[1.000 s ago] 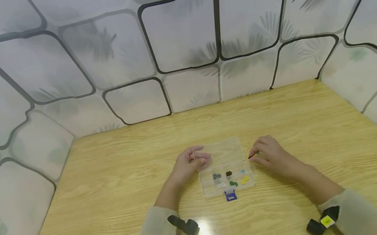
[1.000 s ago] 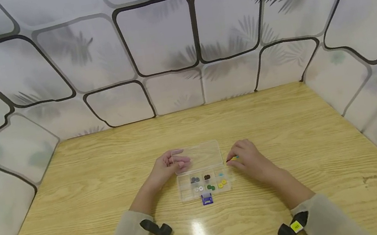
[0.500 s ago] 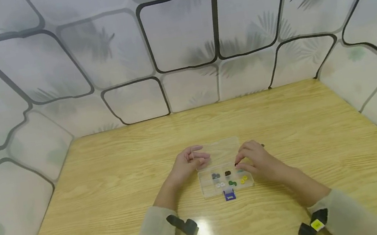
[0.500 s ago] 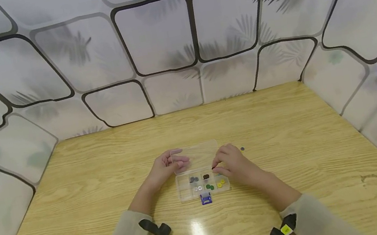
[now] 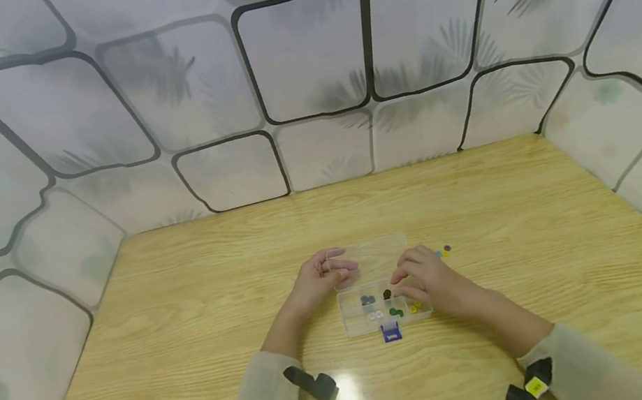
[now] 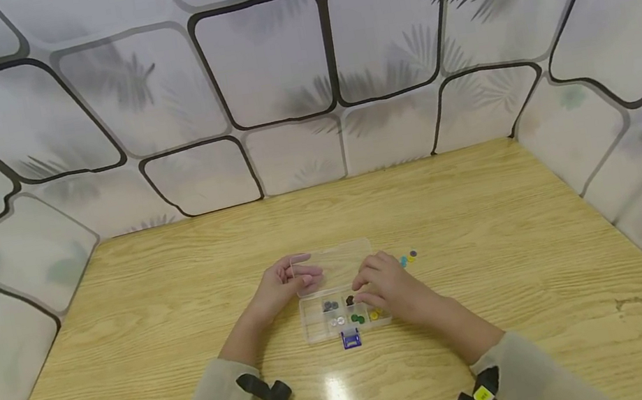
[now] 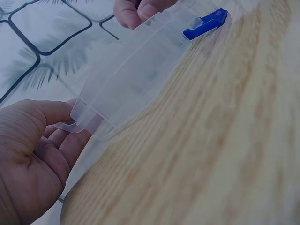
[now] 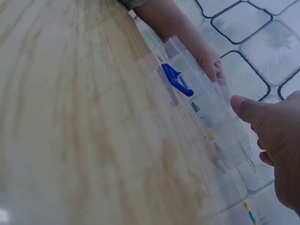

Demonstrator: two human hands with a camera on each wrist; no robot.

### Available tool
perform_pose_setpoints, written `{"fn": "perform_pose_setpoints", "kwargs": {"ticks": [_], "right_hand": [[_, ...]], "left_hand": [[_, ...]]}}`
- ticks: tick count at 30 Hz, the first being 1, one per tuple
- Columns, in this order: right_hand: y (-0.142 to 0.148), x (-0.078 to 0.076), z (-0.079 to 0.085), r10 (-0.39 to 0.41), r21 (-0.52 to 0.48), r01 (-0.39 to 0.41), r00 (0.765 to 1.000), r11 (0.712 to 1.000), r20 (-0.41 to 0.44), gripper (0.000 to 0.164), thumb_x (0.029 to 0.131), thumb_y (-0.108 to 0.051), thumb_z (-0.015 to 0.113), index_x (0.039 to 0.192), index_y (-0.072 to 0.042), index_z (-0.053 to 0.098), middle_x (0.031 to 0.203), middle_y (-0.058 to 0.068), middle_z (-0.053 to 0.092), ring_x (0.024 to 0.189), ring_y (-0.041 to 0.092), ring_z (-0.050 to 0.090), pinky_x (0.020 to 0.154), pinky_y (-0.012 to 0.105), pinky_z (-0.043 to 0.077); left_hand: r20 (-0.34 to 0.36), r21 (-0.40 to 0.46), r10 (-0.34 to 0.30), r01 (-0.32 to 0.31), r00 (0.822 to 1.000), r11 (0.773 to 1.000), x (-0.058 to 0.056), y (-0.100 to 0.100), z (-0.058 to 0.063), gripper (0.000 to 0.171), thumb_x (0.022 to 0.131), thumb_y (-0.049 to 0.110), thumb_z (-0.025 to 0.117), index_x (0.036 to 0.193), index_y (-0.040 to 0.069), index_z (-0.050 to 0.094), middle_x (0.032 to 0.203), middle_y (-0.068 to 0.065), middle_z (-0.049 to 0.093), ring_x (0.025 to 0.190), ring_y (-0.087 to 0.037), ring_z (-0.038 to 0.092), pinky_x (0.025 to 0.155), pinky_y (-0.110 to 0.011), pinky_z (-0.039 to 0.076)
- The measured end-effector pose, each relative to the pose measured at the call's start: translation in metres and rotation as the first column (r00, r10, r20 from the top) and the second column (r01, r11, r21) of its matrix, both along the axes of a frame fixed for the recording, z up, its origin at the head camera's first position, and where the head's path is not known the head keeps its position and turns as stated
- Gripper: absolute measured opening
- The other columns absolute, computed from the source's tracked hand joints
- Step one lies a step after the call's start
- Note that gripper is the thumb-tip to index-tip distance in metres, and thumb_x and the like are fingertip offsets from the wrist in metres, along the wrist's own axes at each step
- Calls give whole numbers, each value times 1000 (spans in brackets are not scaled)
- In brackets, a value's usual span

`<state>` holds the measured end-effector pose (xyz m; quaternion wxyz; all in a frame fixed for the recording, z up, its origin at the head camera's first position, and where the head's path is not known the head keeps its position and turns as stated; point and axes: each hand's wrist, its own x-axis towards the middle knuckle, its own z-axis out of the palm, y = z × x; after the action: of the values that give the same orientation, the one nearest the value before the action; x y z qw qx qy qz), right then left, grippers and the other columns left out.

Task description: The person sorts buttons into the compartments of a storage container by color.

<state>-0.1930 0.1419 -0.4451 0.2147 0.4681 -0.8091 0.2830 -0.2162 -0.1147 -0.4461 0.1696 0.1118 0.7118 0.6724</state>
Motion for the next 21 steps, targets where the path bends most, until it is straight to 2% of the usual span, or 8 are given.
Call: {"fn": "perform_pose_setpoints", "kwargs": {"ticks": [9,15,18,21], "right_hand": [[2,-2,3,-67,15,66,998,998,6,19,72,-9,78,84,-8,64,90,2,59,89,19,52,78,35,46],[11,-8,3,-95,-27,94,995,995,-21,22,68,-5,80,83,-6,63,89,4,58,86,21,50,73,34,45],[19,-10,5,-122,-33,121,993,992,-9,24,68,-3,80,85,-6,63,91,6,57,88,21,49,73,33,45],[26,-15,5,-137,-46,135,990,990,-26,18,75,-10,77,85,-5,63,90,7,57,86,23,49,72,34,44]], "left_hand": [[-9,5,-3,3,1000,1000,0,-1,2,46,94,-2,52,138,-3,39,119,-25,61,107,-31,63,89,-32,55],[-5,12,0,0,1000,1000,0,-1,2,44,94,-3,52,136,-1,41,119,-25,61,106,-30,64,89,-31,56],[-5,19,3,-3,1000,1000,0,-1,1,44,94,-3,52,136,-2,41,119,-25,61,105,-29,65,88,-31,56],[-3,15,5,-5,1000,1000,0,-1,1,44,94,-2,52,136,-2,41,118,-25,61,104,-28,65,87,-30,56]]}}
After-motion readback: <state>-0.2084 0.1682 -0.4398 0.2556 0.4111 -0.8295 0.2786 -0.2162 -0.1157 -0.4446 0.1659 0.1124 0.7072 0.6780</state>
